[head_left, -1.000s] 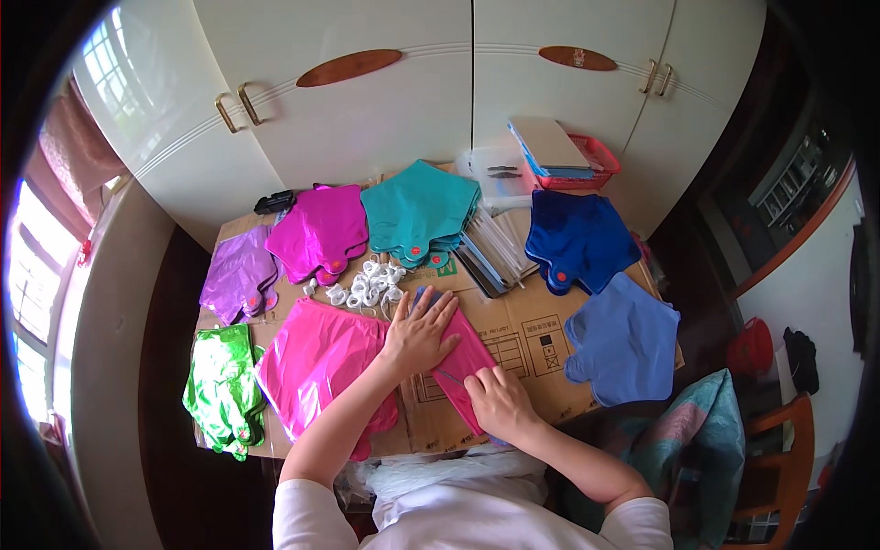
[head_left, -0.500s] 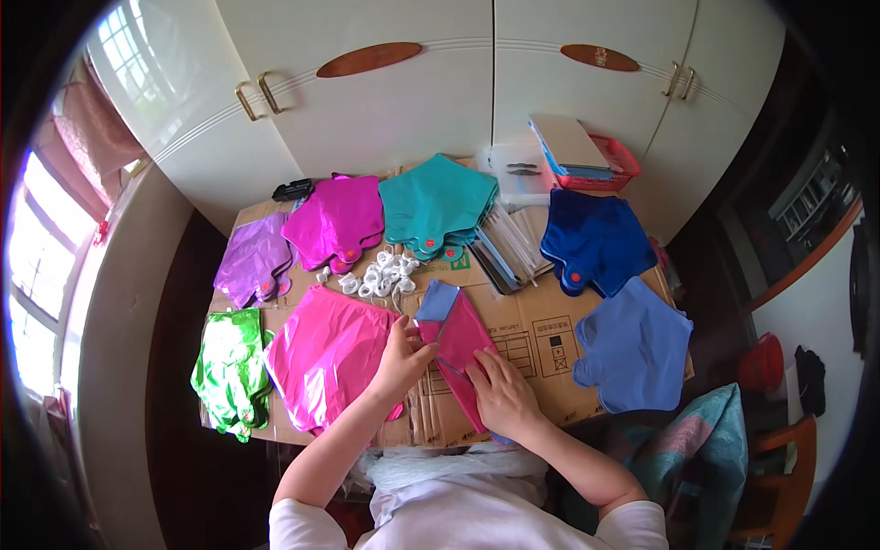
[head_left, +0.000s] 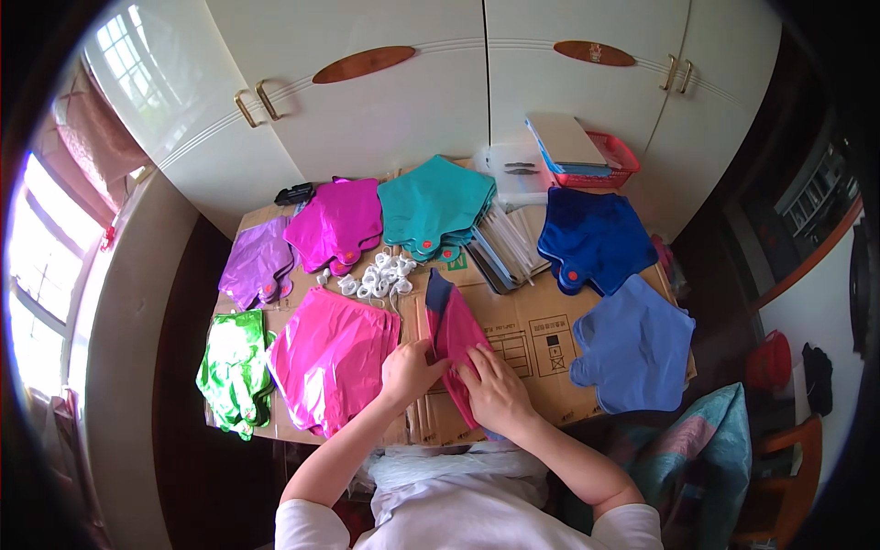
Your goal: Folding and placing colored plastic sheets into clear packaging sleeves.
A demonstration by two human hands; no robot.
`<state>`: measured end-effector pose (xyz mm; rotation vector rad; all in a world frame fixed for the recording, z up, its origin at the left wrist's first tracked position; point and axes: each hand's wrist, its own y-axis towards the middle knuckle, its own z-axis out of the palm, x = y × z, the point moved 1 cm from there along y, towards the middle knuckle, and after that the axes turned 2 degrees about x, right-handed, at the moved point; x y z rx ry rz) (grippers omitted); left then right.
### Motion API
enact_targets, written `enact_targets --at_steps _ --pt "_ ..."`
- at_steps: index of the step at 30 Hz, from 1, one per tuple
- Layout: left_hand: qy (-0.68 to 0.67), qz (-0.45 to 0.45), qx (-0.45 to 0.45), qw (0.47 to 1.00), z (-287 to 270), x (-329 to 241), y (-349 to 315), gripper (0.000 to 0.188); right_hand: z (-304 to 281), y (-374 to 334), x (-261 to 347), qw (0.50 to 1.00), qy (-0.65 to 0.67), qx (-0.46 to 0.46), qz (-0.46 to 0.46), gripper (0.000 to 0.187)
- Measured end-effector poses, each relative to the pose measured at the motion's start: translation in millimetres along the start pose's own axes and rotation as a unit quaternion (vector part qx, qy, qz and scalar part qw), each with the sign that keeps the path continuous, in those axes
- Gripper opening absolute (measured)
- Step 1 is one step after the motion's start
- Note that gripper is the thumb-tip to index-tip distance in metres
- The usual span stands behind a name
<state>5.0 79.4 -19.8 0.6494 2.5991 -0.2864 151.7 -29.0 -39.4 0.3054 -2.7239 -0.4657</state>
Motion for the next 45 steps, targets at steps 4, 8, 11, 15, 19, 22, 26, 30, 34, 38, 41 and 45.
enact_targets --at_steps 4,8,11,15,19,22,26,30,34,38,41,45 --pt "0.001 0.002 -0.013 1.000 -6.9 0.4 -3.1 0.037 2.6 9.9 -0.2 1.000 0.008 -0.009 -0.013 0.034" --pt "-0.005 0.058 -0.038 0.998 -2.1 6.4 -0.8 0.035 6.5 8.3 -0.3 1.000 0.000 -0.029 -0.004 0.034" --pt "-0.017 0.136 -0.066 0.988 2.3 9.4 -2.6 0.026 2.8 6.8 1.3 0.999 -0.019 -0.032 0.011 0.034" --pt "-0.050 0.256 -0.110 0.959 2.9 10.6 -2.7 0.018 1.1 6.1 0.9 0.999 -0.016 -0.037 0.019 0.030" --pt "-0.102 0.242 -0.087 0.961 9.0 13.7 -2.3 0.024 -2.2 7.8 2.3 0.998 -0.044 -0.051 0.007 0.029" --pt "-0.101 0.233 -0.089 0.963 8.8 13.6 -4.3 0.028 1.3 7.4 0.6 0.997 -0.040 -0.058 0.008 0.029" --pt "-0.027 0.302 -0.092 0.949 1.9 6.0 -10.8 0.037 -0.8 6.2 0.7 0.998 -0.017 -0.068 -0.004 0.028" --pt "0.031 0.343 -0.100 0.933 1.0 5.9 -15.2 0.045 12.2 1.9 -8.7 0.994 0.093 -0.042 0.030 0.031" --pt "0.123 0.365 -0.118 0.915 5.5 7.6 -23.1 0.046 -3.8 1.7 -2.3 0.981 0.172 -0.030 0.082 0.038" --pt "0.193 0.371 -0.093 0.903 5.5 6.7 -29.5 0.042 -12.1 -9.6 -6.1 0.963 0.241 0.010 0.120 0.046" --pt "0.215 0.366 -0.084 0.902 6.2 4.7 -33.2 0.042 -32.6 -2.0 -13.0 0.962 0.256 0.089 0.041 0.048" --pt "0.233 0.361 -0.072 0.900 3.8 0.4 -36.1 0.043 -45.0 0.8 -64.6 0.951 0.235 0.203 0.004 0.038"
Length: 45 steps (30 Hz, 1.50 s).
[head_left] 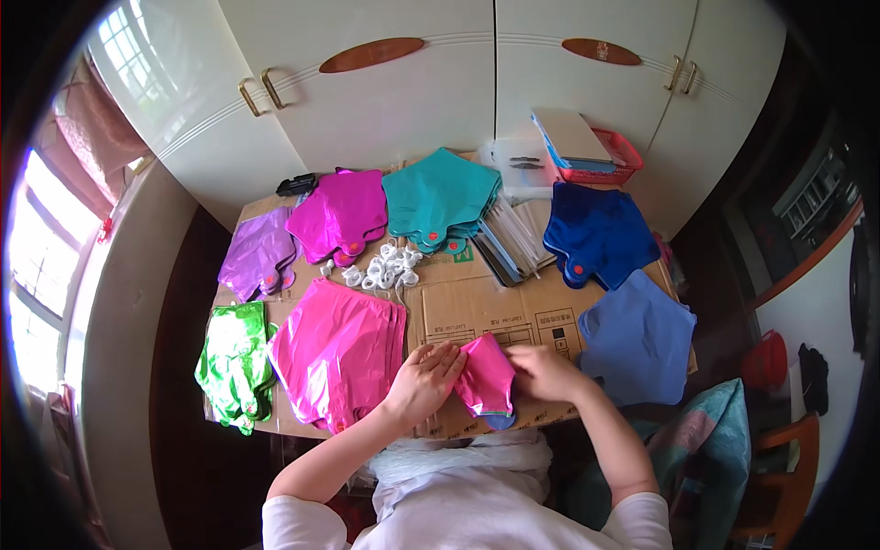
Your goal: Folding and placing colored plastic sheets into clear packaging sleeves.
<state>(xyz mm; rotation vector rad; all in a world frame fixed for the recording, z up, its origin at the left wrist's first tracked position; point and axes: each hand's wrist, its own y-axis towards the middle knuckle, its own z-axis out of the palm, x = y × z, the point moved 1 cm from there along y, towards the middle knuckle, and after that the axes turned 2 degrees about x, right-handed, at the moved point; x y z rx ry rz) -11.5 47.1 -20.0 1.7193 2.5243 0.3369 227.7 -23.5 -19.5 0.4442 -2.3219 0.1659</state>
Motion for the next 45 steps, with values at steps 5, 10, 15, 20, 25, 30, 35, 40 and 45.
enact_targets --at_steps 5,10,15,20,25,30,35,40,45 --pt "0.025 0.010 0.010 1.000 0.8 -2.9 0.7 0.044 -16.0 32.7 7.0 0.980 -0.131 -0.135 -0.072 0.024" --pt "0.052 0.015 0.016 0.998 0.4 -4.7 -0.9 0.050 -4.5 49.6 -16.1 0.904 -0.300 -0.123 -0.277 0.024" --pt "0.050 0.028 0.025 0.998 -1.0 -3.2 -4.8 0.051 0.9 45.6 -17.0 0.885 -0.349 -0.131 -0.278 0.023" --pt "0.041 0.018 0.036 0.998 0.3 -6.3 -6.1 0.052 1.1 40.0 -13.9 0.899 -0.347 -0.110 -0.244 0.027" --pt "0.022 0.013 0.038 0.999 4.1 -4.0 -8.5 0.052 7.1 20.3 10.7 0.908 -0.353 -0.081 -0.214 0.035" --pt "0.009 0.011 0.053 0.999 1.1 -3.6 -8.5 0.053 15.5 8.5 14.8 0.927 -0.308 -0.078 -0.199 0.037" --pt "-0.024 0.022 0.069 0.997 -5.3 2.0 -11.5 0.054 22.0 5.9 9.5 0.927 -0.307 -0.081 -0.200 0.034" --pt "-0.043 0.056 0.095 0.993 -25.1 3.2 -18.3 0.065 23.7 7.8 5.6 0.928 -0.304 -0.072 -0.203 0.034" --pt "-0.129 0.086 0.070 0.985 -22.7 -17.1 -38.4 0.069 24.5 8.1 3.7 0.934 -0.289 -0.066 -0.198 0.036"
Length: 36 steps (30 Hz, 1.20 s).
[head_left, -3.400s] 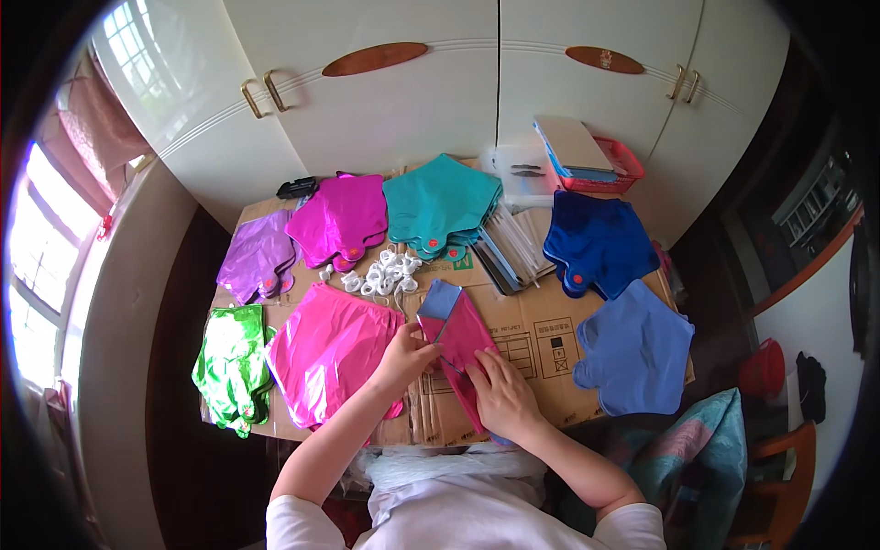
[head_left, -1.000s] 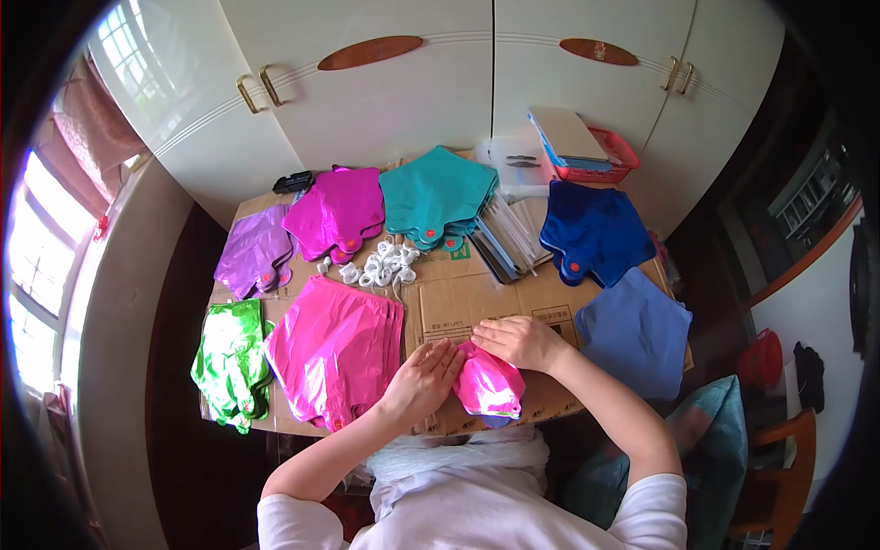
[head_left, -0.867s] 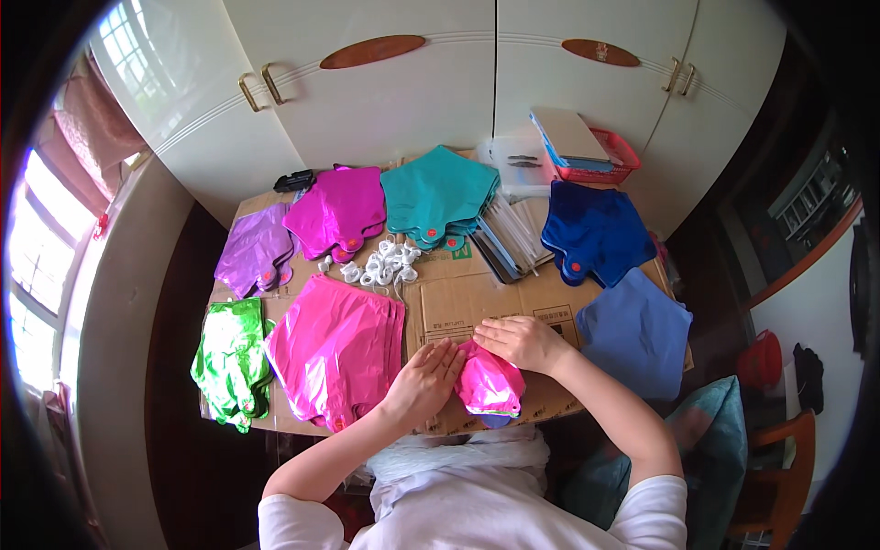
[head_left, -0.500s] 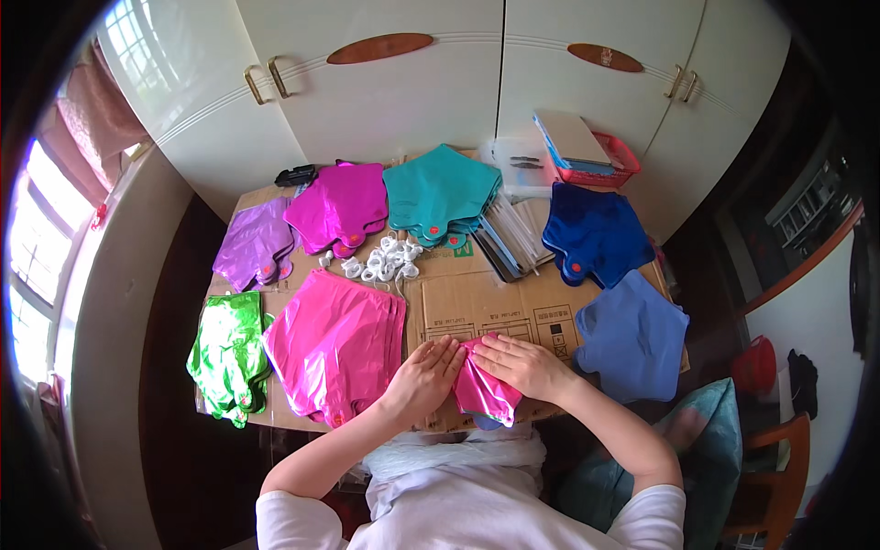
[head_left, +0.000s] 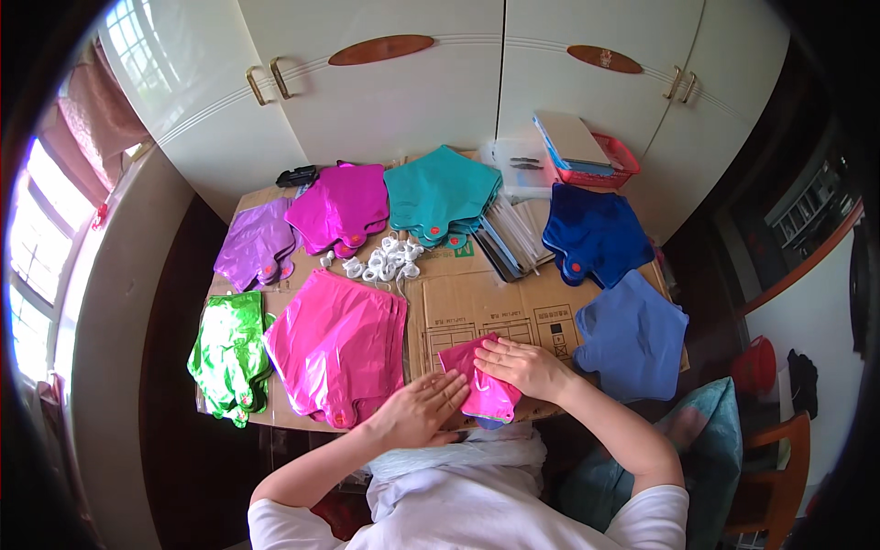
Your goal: Folding and placing colored plastic sheets into clear packaging sleeves.
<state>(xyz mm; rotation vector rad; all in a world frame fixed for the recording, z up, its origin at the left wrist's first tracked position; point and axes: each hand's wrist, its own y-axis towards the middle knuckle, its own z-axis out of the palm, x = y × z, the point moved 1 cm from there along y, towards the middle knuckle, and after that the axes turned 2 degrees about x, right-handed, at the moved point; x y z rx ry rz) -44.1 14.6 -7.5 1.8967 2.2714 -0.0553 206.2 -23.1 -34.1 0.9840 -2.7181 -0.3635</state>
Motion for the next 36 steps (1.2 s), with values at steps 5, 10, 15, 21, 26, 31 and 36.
enact_targets --at_steps 5,10,15,21,26,31,36 --pt "0.057 -0.025 -0.060 0.996 21.5 -22.7 -8.0 0.057 -5.6 -7.3 11.4 0.999 0.027 0.035 0.011 0.040" --pt "0.103 -0.043 -0.143 0.983 35.2 -38.7 -10.4 0.038 -11.1 -21.5 31.6 0.995 0.003 0.091 0.039 0.049" --pt "0.099 -0.020 -0.181 0.978 43.5 -40.5 -20.7 0.029 -22.6 -25.7 53.0 0.989 -0.016 0.143 0.037 0.056" --pt "-0.045 -0.033 -0.292 0.955 20.1 -40.2 -14.1 0.018 -20.6 -36.1 50.8 0.996 0.091 0.012 0.019 0.049" --pt "-0.369 -0.216 -0.250 0.868 -9.6 -15.5 -14.7 0.009 -65.2 -11.0 56.6 0.910 0.309 -0.075 0.265 0.012" --pt "-0.501 -0.252 -0.251 0.789 1.3 4.8 -7.8 0.013 -51.8 -4.3 45.7 0.855 0.374 0.005 0.360 0.022" --pt "-0.591 -0.282 -0.233 0.719 -5.9 8.7 -6.6 0.014 -52.6 1.6 39.1 0.684 0.664 -0.102 0.283 0.025"
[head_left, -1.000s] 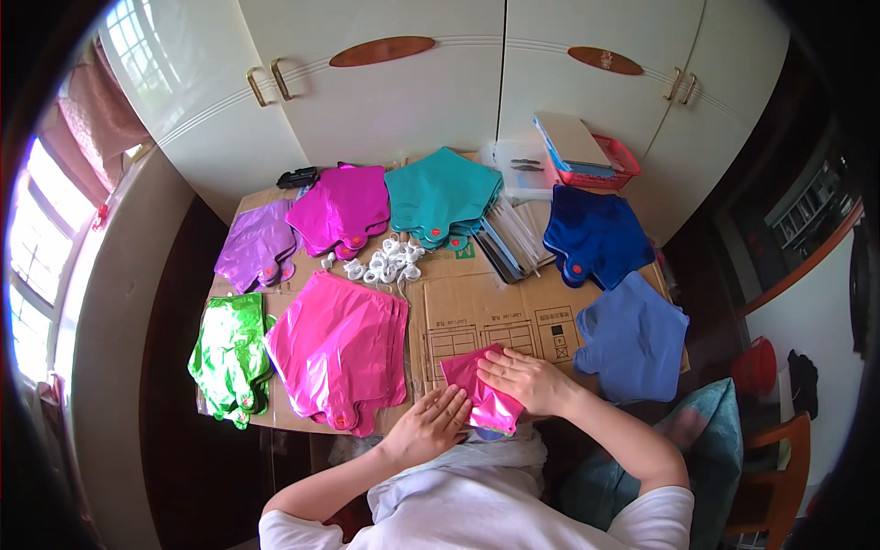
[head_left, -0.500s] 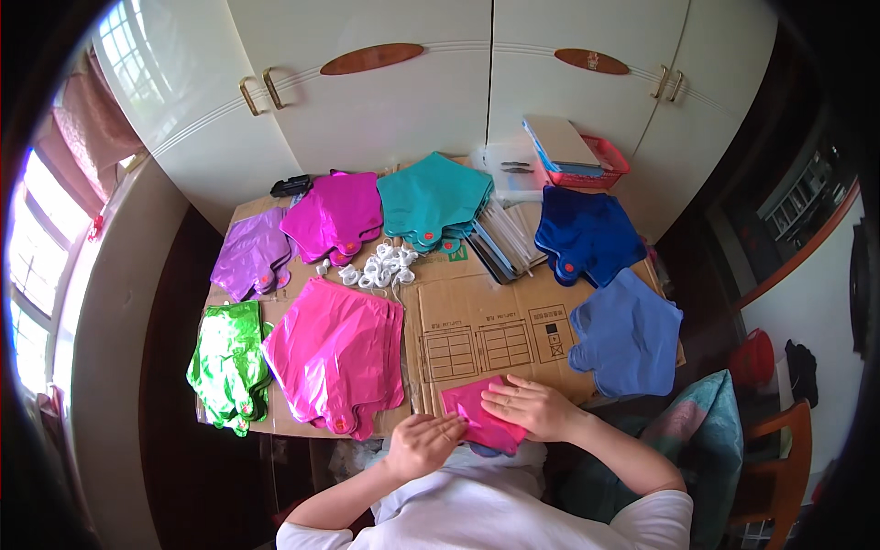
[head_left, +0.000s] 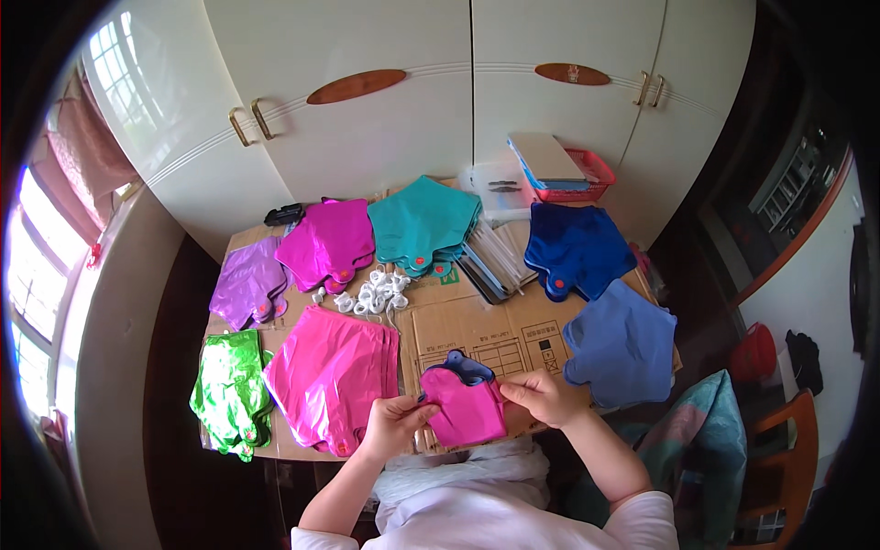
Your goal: Folding and placing colored plastic sheets into clear packaging sleeves.
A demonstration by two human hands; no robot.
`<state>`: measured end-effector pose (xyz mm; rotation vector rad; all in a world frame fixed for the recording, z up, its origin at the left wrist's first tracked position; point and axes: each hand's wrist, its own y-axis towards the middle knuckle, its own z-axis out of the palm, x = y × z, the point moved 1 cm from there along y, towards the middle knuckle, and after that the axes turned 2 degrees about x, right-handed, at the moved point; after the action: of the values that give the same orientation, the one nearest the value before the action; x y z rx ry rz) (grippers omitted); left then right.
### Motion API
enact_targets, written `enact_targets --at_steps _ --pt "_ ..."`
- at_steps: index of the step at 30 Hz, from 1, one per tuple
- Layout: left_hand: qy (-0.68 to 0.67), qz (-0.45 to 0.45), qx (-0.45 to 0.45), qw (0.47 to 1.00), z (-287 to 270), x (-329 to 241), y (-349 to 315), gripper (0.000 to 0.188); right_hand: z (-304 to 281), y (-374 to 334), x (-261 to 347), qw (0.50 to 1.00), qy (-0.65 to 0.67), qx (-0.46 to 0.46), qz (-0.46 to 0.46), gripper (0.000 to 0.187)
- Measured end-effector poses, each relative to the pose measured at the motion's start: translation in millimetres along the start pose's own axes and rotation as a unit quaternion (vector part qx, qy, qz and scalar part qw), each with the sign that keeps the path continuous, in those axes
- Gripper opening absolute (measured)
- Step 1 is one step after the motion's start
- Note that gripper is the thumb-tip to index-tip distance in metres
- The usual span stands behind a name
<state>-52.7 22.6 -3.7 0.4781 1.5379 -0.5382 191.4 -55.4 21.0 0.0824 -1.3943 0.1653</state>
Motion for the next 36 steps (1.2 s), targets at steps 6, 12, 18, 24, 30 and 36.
enact_targets --at_steps 6,12,18,24,30,36 --pt "-0.018 0.001 -0.005 1.000 -1.9 -3.4 0.1 0.013 2.0 6.7 -3.7 0.998 -0.052 -0.048 0.001 0.022" --pt "0.075 0.037 -0.034 0.996 -1.4 3.9 3.1 0.010 15.7 11.6 -16.5 0.981 -0.104 -0.163 -0.019 0.013" --pt "0.113 0.037 -0.062 0.991 4.0 -1.7 4.8 0.010 27.2 10.8 -9.9 0.931 -0.234 -0.235 -0.152 0.011" --pt "0.133 0.028 -0.064 0.989 1.7 0.3 4.5 0.010 29.9 4.5 0.8 0.933 -0.260 -0.186 -0.167 0.008" --pt "0.123 0.005 -0.054 0.991 2.5 4.0 5.6 0.011 26.4 9.3 -12.5 0.944 -0.215 -0.195 -0.155 0.016" --pt "0.076 -0.030 -0.037 0.996 4.8 8.5 8.4 0.013 11.0 12.6 -12.9 0.983 -0.126 -0.130 -0.033 0.015"
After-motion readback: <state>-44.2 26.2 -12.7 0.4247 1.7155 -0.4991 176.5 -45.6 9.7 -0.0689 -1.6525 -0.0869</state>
